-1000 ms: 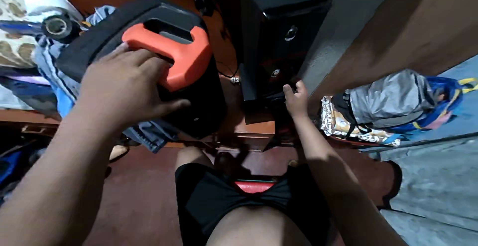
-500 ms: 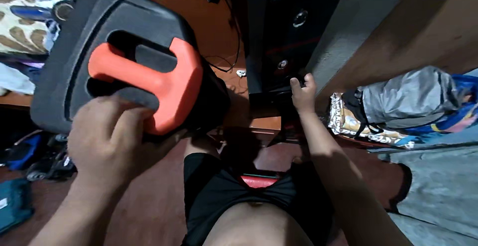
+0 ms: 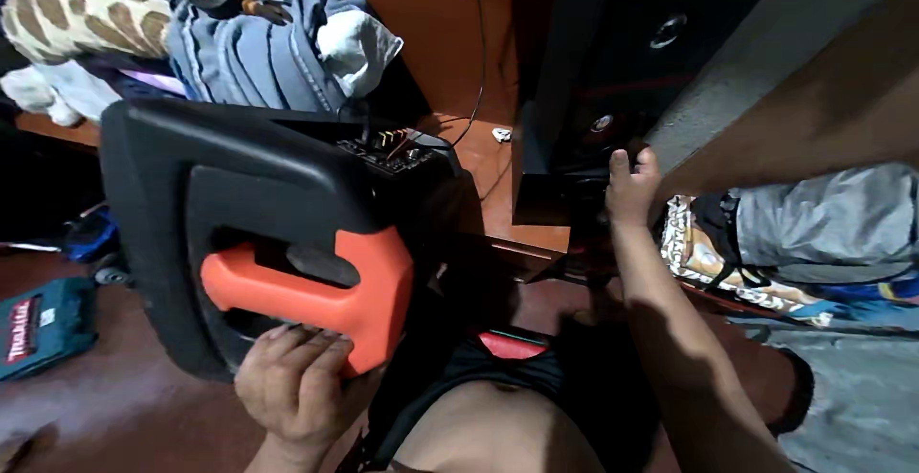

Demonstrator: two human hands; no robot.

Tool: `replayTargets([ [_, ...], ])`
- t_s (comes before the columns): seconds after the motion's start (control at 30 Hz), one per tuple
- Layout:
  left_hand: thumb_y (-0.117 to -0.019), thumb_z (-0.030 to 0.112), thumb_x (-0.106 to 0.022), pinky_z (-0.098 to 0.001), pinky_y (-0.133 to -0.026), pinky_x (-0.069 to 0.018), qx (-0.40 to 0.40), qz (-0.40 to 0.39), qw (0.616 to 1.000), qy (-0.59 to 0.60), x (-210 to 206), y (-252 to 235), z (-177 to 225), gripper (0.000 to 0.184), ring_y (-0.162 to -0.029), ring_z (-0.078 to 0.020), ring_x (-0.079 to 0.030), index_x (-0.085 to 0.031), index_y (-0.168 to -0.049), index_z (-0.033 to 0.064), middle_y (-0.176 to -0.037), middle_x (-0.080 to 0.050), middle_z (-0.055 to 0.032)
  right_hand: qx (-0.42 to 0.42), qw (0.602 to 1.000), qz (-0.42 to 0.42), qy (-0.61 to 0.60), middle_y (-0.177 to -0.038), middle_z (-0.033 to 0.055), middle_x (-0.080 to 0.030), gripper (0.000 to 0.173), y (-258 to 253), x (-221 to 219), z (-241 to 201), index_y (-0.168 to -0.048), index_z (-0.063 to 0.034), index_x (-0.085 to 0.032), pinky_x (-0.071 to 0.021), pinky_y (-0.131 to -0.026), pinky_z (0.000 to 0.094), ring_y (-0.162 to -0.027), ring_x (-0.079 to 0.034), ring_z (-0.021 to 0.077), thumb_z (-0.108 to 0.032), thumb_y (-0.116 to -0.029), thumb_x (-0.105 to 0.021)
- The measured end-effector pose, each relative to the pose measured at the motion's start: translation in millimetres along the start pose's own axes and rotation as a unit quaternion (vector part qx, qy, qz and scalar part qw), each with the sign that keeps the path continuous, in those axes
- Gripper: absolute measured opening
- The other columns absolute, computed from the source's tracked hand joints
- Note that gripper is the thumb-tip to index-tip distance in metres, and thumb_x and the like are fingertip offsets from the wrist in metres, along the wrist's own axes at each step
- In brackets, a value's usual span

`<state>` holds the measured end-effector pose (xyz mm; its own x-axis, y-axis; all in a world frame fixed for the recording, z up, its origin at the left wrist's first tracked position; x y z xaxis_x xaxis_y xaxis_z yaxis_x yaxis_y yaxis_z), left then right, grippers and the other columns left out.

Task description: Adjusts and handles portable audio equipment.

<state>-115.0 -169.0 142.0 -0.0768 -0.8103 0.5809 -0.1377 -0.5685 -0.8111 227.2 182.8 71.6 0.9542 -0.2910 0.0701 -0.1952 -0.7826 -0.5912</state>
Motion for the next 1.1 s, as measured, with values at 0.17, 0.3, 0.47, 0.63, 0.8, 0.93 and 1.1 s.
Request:
replayTargets([
  [0.17, -0.0916, 0.044, -0.071, -0.0416, -0.107, -0.0406, 0.012, 0.024, 1.0, -0.01, -3, 28, 17, 0.036, -0.105, -0.0239, -0.057, -0.053, -0.105, 0.0158, -0.099, -0.056, -0.0058, 0.004, 1.0, -0.002, -0.005, -0.103, 0.0038, -0.068, 0.034, 0, 0, -1, -0.111, 0.003, -0.065, -0.0533, -0.091, 0.0221, -0.097, -0.064, 0.0002, -0.029, -0.1002, -0.065],
  [0.3, -0.0903, 0.043, -0.071, -0.0411, -0.104, -0.0411, 0.03, 0.042, 0.999, -0.015, -4, 55, 28, 0.034, -0.102, -0.0237, -0.055, -0.054, -0.103, 0.017, -0.099, -0.055, -0.005, -0.033, 0.999, 0.001, 0.035, -0.11, 0.0094, -0.067, 0.039, 3, 0, -4, -0.119, 0.0044, -0.062, -0.0536, -0.095, 0.0262, -0.103, -0.065, 0.0063, -0.031, -0.1036, -0.06],
  [0.47, -0.0898, 0.046, -0.07, -0.0399, -0.103, -0.0406, 0.041, 0.047, 0.998, -0.001, -5, 81, 30, 0.038, -0.105, -0.0223, -0.054, -0.056, -0.111, 0.0177, -0.105, -0.055, -0.0039, 0.141, 0.967, 0.098, 0.188, -0.151, 0.0288, -0.043, 0.054, 67, -4, -68, -0.139, 0.0044, -0.053, -0.039, -0.116, 0.0465, -0.144, -0.04, 0.0359, -0.029, -0.0985, -0.066],
  [0.63, -0.0868, 0.051, -0.072, -0.0405, -0.102, -0.0387, 0.056, 0.014, 0.998, -0.003, -1, 84, 27, 0.04, -0.107, -0.0231, -0.054, -0.059, -0.106, 0.0182, -0.108, -0.055, -0.005, 0.176, 0.978, -0.108, -0.029, -0.138, 0.0057, -0.056, 0.036, 132, -102, -115, -0.123, -0.0113, -0.058, -0.0481, -0.108, 0.0348, -0.135, -0.05, 0.0163, -0.035, -0.098, -0.066],
  [0.8, -0.0895, 0.06, -0.064, -0.0409, -0.101, -0.0351, 0.052, -0.033, 0.998, -0.031, 4, 75, 25, 0.045, -0.108, -0.0264, -0.051, -0.058, -0.107, 0.0184, -0.109, -0.055, -0.0081, 0.121, 0.988, -0.081, 0.049, -0.118, 0.0183, -0.065, 0.031, 108, -133, -113, -0.113, 0.0012, -0.066, -0.0551, -0.096, 0.0359, -0.114, -0.063, 0.0247, -0.023, -0.0947, -0.07],
  [0.93, -0.0899, 0.054, -0.068, -0.0403, -0.1, -0.0348, 0.049, -0.018, 0.999, -0.014, 3, 75, 28, 0.039, -0.106, -0.0248, -0.051, -0.057, -0.102, 0.0182, -0.107, -0.056, -0.0059, 0.196, 0.935, 0.194, 0.224, -0.119, 0.0305, -0.056, 0.062, 69, -31, -107, -0.115, 0.0067, -0.056, -0.0452, -0.102, 0.0474, -0.117, -0.054, 0.0398, -0.04, -0.0831, -0.081],
  [1.1, -0.0903, 0.046, -0.069, -0.041, -0.1, -0.0361, 0.037, 0.016, 0.999, 0.0, 3, 75, 28, 0.032, -0.101, -0.0246, -0.052, -0.058, -0.101, 0.0175, -0.098, -0.054, -0.0052, 0.031, 0.981, 0.126, 0.145, -0.152, 0.036, -0.038, 0.103, 23, -12, -37, -0.153, 0.0135, -0.028, -0.0389, -0.117, 0.0421, -0.141, -0.042, 0.0398, -0.044, -0.0841, -0.08],
])
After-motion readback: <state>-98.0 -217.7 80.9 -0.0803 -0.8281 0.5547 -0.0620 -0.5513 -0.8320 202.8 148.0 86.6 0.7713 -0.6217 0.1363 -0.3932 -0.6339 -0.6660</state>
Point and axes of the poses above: each hand's wrist, its own y-axis away from the middle knuckle, its own x-axis out of the back of the hand, z = x × y, the point moved 6 cm from there along -y, towards the middle knuckle
